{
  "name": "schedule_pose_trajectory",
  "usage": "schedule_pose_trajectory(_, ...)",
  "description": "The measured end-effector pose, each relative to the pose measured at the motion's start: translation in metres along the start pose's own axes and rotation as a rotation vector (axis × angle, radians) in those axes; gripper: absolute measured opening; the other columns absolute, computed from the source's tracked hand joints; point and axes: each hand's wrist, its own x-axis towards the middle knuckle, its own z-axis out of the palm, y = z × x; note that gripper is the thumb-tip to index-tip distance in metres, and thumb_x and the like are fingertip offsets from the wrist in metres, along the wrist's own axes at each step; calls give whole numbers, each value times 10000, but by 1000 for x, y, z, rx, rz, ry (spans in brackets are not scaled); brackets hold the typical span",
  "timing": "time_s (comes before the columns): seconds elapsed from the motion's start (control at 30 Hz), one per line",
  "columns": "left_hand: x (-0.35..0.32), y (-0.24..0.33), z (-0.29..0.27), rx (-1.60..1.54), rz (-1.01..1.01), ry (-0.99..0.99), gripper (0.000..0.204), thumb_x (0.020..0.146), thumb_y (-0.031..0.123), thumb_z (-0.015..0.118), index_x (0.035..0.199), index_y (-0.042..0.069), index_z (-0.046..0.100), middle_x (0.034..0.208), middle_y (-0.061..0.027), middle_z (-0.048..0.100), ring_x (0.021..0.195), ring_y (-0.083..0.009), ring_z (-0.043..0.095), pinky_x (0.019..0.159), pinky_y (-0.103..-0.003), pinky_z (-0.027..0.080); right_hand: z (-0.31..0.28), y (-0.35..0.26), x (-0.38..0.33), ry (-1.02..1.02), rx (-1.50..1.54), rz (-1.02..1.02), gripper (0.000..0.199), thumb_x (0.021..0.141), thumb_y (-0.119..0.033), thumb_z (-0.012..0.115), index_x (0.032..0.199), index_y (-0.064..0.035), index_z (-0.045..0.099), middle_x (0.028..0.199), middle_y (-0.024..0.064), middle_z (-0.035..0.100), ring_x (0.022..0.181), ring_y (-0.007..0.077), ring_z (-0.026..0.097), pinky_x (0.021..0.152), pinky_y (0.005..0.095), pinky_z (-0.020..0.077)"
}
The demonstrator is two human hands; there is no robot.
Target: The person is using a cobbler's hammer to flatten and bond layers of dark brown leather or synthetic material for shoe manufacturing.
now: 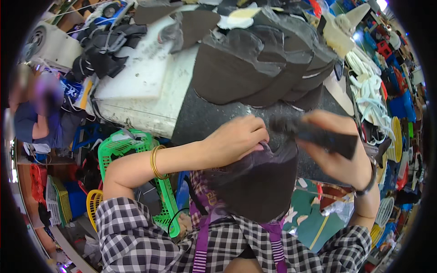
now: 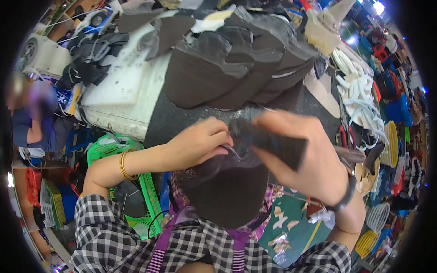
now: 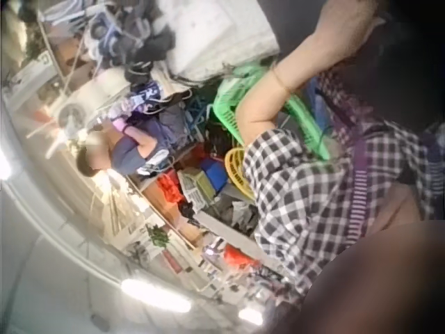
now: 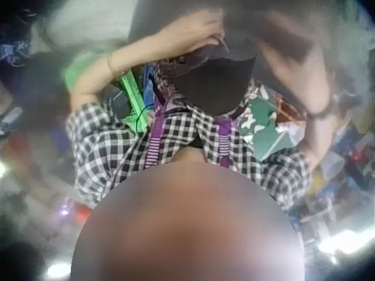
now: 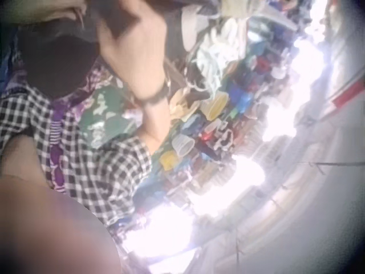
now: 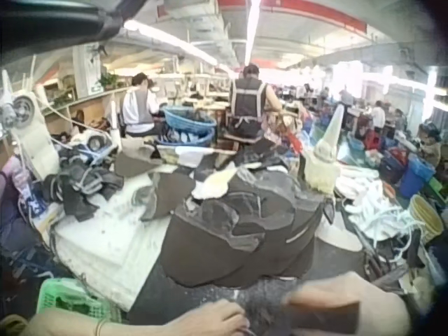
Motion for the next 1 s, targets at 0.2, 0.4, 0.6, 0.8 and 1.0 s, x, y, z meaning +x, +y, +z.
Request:
schedule_pose_trajectory(0.2,6,-5,1,62,-118,-64,262,756,228,740,940,93,612,948,-34,571,911,-237,525,765,-357,384,22,10,-42,-241,-84,68,372,684,-11,691,1042,-6,589,829,142,599,706,335,629,616,385,514)
schedule_pose_trajectory(0.4,21,-17,-7,-19,-93,-295,222,802,259,709,938,114,610,852,-3,556,844,-192,537,749,-342,380,39,17,-41,-303,-21,156,380,688,-73,660,1042,-4,540,806,130,550,702,307,610,591,383,492)
schedule_pose_trajectory(0.6,28,-39,-4,26,63,-350,162,820,251,693,899,130,622,870,19,580,793,-174,551,708,-321,393,30,18,-34,-354,-3,240,284,676,0,696,922,-31,559,717,111,541,608,314,600,519,385,460)
schedule_pose_trajectory(0.8,19,-56,-7,-15,337,-263,139,787,178,680,909,112,670,968,29,639,780,-149,561,686,-304,435,29,37,-38,-347,175,269,229,801,-167,630,961,-23,550,758,107,548,650,293,617,556,373,484)
schedule_pose_trajectory(1.0,26,-43,-1,58,408,-165,175,737,188,682,890,102,672,938,28,633,751,-141,554,673,-298,431,23,16,-13,-312,-62,377,236,677,88,662,886,15,581,736,126,569,622,321,612,542,389,474)
